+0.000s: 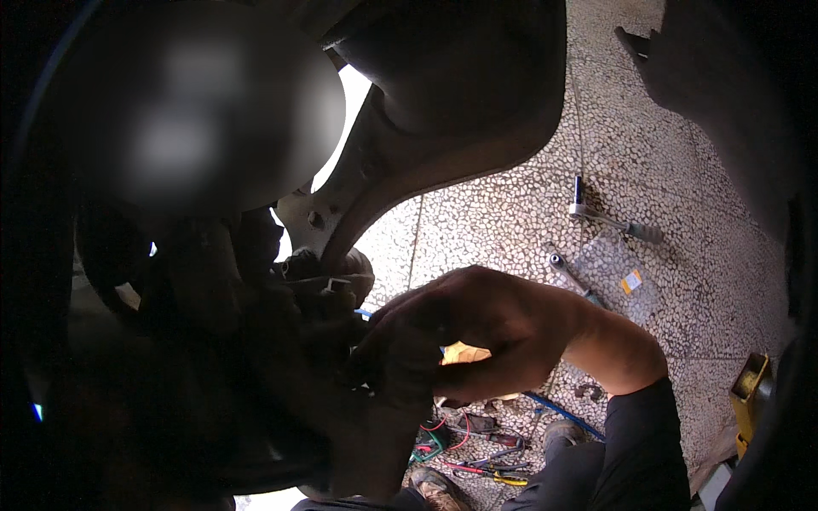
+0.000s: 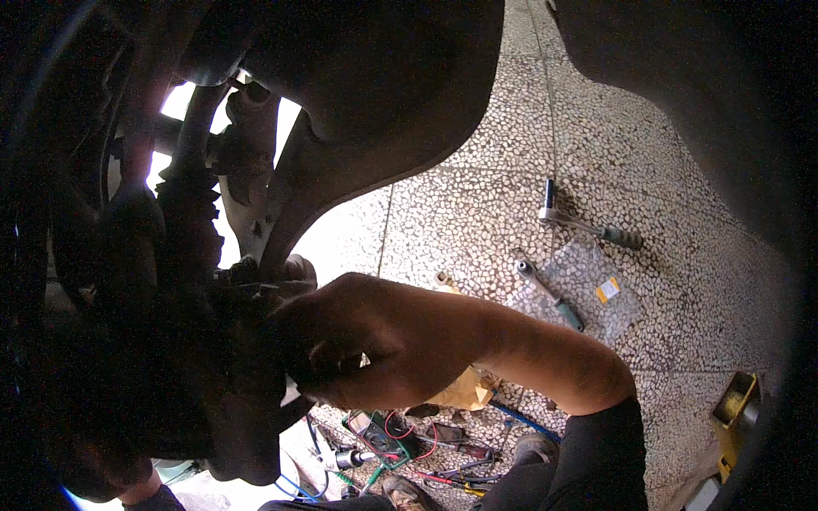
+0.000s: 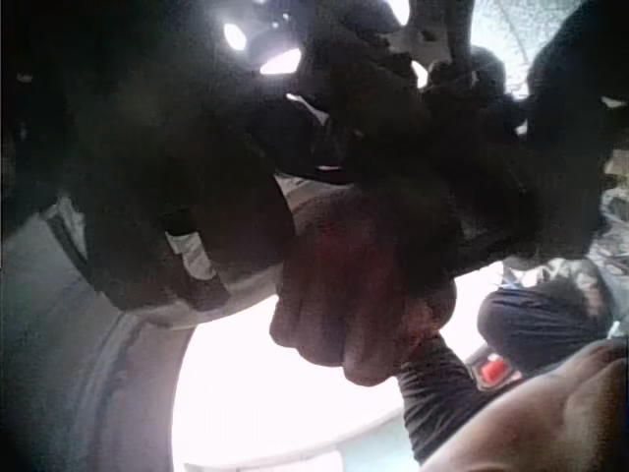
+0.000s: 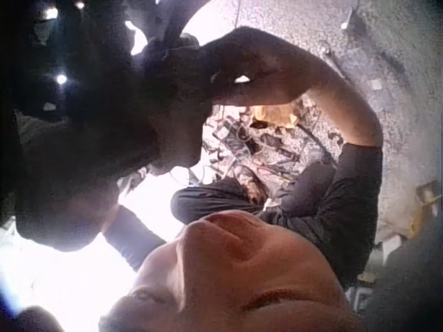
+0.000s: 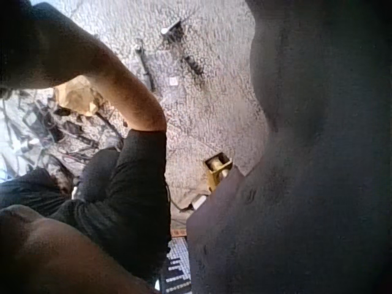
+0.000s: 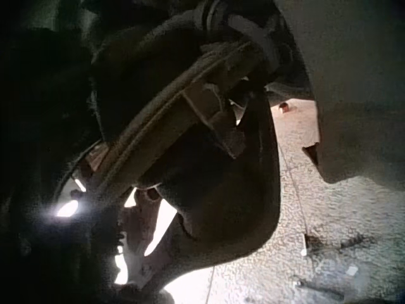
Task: The person removes old brake pads from a car's caliper, inspects them, and installs new brake pads. They handle the brake pads, caliper, and a multimeter during the process.
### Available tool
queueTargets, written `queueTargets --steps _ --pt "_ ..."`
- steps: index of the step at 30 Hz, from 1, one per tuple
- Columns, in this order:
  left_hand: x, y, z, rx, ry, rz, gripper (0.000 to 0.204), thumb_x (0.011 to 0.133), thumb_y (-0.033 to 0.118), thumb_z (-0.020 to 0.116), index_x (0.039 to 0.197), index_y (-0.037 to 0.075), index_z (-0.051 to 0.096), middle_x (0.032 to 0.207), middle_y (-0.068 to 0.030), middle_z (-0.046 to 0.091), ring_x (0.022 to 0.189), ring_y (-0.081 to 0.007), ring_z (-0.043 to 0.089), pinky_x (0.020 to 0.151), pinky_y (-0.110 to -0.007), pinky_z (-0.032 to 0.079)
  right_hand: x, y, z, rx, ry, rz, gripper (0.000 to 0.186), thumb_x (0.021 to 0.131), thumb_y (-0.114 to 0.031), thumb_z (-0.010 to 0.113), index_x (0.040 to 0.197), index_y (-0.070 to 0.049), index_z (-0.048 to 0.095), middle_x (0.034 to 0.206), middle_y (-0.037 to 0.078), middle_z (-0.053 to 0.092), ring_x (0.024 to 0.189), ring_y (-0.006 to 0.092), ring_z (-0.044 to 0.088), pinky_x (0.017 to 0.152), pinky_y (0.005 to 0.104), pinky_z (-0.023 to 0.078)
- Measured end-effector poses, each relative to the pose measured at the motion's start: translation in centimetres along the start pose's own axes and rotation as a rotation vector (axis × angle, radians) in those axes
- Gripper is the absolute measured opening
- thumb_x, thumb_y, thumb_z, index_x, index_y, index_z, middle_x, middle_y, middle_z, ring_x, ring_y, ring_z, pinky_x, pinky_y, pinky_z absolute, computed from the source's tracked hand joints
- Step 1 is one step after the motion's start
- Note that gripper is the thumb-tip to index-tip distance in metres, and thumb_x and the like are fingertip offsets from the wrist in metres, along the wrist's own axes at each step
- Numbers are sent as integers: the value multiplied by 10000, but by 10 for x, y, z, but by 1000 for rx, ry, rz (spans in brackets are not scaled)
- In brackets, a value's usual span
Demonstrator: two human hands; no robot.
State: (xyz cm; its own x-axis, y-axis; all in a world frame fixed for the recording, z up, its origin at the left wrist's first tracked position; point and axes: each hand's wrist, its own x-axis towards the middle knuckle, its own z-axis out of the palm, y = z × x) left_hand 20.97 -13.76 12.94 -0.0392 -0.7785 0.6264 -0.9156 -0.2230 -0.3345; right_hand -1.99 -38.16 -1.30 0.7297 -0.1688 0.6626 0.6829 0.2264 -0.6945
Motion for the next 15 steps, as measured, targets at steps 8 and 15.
queueTargets --steps 8,15 --pt "4 -5 -1 22 -40 -16 464 937 444 470 1043 -3 530 965 -144 533 904 -264 509 784 -368 389 27 23 -3 -371 95 -338 339 830 -200 674 1125 -39 630 1087 153 630 961 327 619 844 422 511" --pt "3 -8 -3 24 -65 -27 459 941 435 468 1074 -2 520 999 -147 524 936 -267 498 808 -376 382 28 32 -8 -571 5 -502 379 822 -244 660 1121 -13 630 1132 175 625 969 310 632 804 403 531"
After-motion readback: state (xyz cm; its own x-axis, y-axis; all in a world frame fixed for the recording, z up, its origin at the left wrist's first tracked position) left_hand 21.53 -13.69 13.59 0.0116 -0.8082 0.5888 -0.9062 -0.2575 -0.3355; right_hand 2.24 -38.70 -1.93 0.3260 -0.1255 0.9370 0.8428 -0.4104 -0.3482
